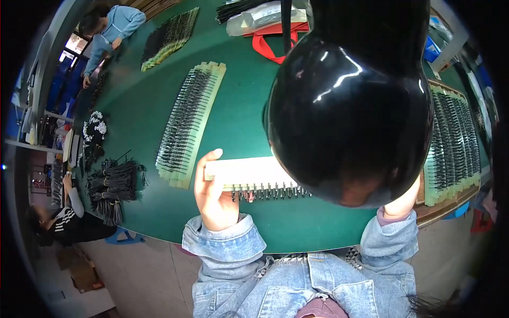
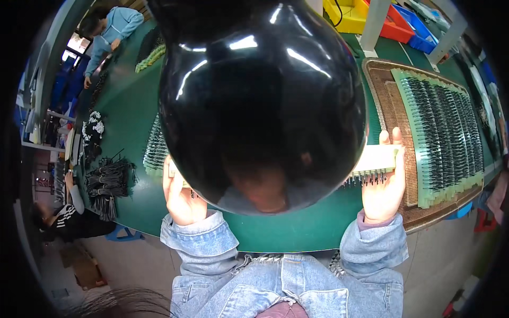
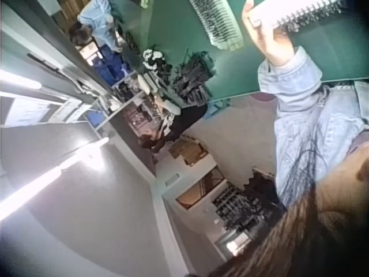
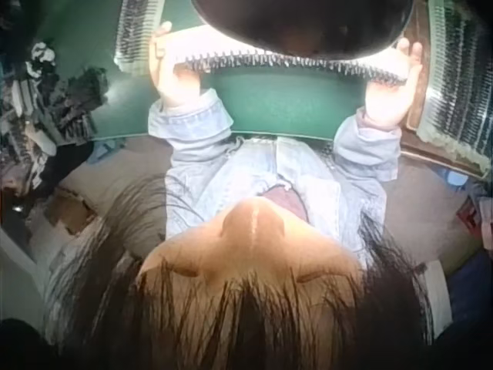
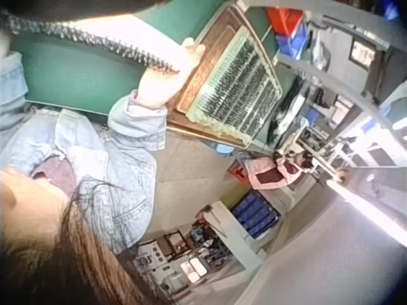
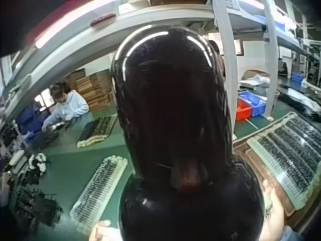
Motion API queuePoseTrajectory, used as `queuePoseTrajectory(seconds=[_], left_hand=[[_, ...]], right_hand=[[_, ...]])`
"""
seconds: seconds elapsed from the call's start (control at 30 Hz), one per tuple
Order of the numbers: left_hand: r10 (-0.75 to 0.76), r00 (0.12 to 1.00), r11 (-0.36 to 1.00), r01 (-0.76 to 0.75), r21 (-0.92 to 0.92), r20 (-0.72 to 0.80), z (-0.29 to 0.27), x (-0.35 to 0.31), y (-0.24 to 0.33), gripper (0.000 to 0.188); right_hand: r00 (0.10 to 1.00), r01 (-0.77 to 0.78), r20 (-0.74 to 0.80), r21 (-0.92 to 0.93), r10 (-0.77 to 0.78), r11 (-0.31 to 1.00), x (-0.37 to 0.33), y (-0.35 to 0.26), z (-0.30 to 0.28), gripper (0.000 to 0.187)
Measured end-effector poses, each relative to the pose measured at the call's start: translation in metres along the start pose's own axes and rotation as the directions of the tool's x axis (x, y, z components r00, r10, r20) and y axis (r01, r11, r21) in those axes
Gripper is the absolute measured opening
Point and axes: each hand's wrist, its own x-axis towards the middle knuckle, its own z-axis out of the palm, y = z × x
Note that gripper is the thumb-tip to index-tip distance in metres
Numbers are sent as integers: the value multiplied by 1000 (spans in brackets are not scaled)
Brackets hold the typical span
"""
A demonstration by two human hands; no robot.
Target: The person takes component strips from a tray one by one, turns each strip under a desk lamp by hand, and stacks them on the table.
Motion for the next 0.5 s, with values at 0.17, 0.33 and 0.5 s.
queuePoseTrajectory(seconds=[0.17, 0.33, 0.5], left_hand=[[-56, 996, 998, 57, -18, 74, -5, -1, 0, 47], [-79, 942, 982, 129, -136, 325, -13, -3, -5, 65], [-71, 955, 993, 94, -67, 287, -12, -7, -8, 71]], right_hand=[[992, 12, 122, 35, -17, 999, 1, 0, -5, 35], [996, -26, -87, 100, 35, 995, 3, 0, -7, 34], [979, -125, -134, 204, 154, 971, 7, -1, -5, 33]])
